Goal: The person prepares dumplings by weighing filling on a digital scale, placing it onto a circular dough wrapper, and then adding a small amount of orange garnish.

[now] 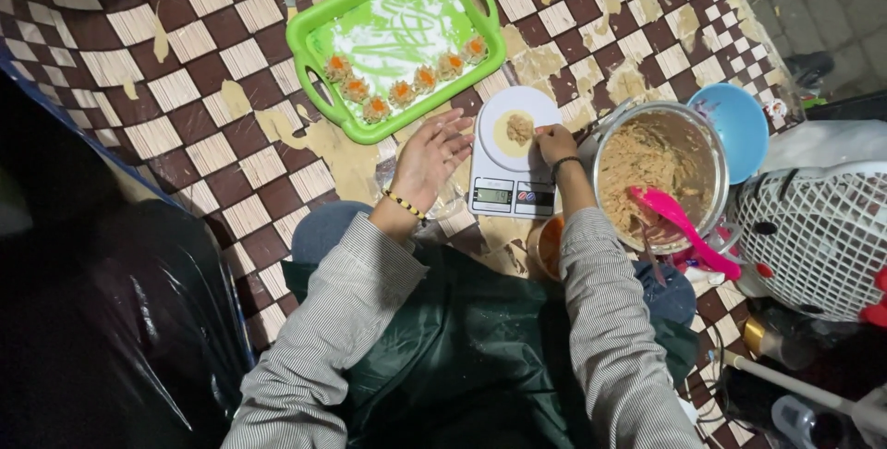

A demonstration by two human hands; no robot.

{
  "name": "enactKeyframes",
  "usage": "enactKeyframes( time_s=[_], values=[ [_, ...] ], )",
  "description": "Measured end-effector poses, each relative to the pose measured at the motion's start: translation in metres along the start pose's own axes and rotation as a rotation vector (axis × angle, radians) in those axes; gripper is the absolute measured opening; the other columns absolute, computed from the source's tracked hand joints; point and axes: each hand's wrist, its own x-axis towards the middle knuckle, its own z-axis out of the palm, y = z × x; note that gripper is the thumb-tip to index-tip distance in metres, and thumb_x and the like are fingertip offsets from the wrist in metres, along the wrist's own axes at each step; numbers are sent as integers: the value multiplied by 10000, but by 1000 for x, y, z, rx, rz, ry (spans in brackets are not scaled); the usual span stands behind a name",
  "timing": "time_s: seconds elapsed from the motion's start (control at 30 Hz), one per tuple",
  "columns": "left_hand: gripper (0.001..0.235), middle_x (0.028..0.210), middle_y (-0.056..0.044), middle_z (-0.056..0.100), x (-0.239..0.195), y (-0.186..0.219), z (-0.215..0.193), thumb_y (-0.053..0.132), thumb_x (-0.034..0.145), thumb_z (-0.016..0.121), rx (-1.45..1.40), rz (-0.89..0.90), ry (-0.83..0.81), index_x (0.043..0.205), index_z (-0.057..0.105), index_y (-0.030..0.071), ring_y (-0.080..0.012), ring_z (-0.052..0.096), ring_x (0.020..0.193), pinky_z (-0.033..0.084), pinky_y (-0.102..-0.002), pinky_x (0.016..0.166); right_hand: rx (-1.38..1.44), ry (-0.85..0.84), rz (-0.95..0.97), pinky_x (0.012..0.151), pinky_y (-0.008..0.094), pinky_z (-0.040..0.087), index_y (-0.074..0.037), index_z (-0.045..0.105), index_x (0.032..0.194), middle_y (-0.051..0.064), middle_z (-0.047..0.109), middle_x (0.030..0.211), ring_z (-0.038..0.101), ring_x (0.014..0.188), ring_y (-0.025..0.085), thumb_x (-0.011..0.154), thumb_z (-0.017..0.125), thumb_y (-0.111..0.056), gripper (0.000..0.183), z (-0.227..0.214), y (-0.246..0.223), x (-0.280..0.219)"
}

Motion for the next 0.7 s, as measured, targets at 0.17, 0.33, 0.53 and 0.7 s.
enactKeyframes(
  time_s=[0.17,0.33,0.53,0.7],
  values=[
    [382,1284,-70,691,0,3,-2,256,1010,455,-15,-6,-10,1350,602,162,-217,704,1066,565,-372,958,55,-24,4,910,487,552,-183,708,1177,146,700,1152,666,1132,341,1004,587,-364,278,1,3,3],
    [372,1287,-70,692,0,6,-2,247,1020,432,-21,-9,-6,1337,604,157,-215,700,1069,561,-372,966,53,-26,-18,940,498,548,-109,700,1207,185,682,1194,644,1178,380,1034,567,-386,352,-6,-14,-16],
    [386,1299,-56,692,2,6,-7,265,1015,455,-24,3,-8,1354,600,153,-201,699,1084,560,-372,982,74,38,-65,818,441,557,-125,707,1010,151,689,1002,677,1011,351,944,614,-343,246,-6,-18,-18],
    [398,1303,-70,692,4,6,-9,241,1015,434,-47,0,-10,1366,593,140,-205,714,1070,581,-374,967,168,96,-104,892,404,570,-246,760,1067,63,739,1024,700,1028,276,920,685,-362,202,-3,-13,-12]
  ],
)
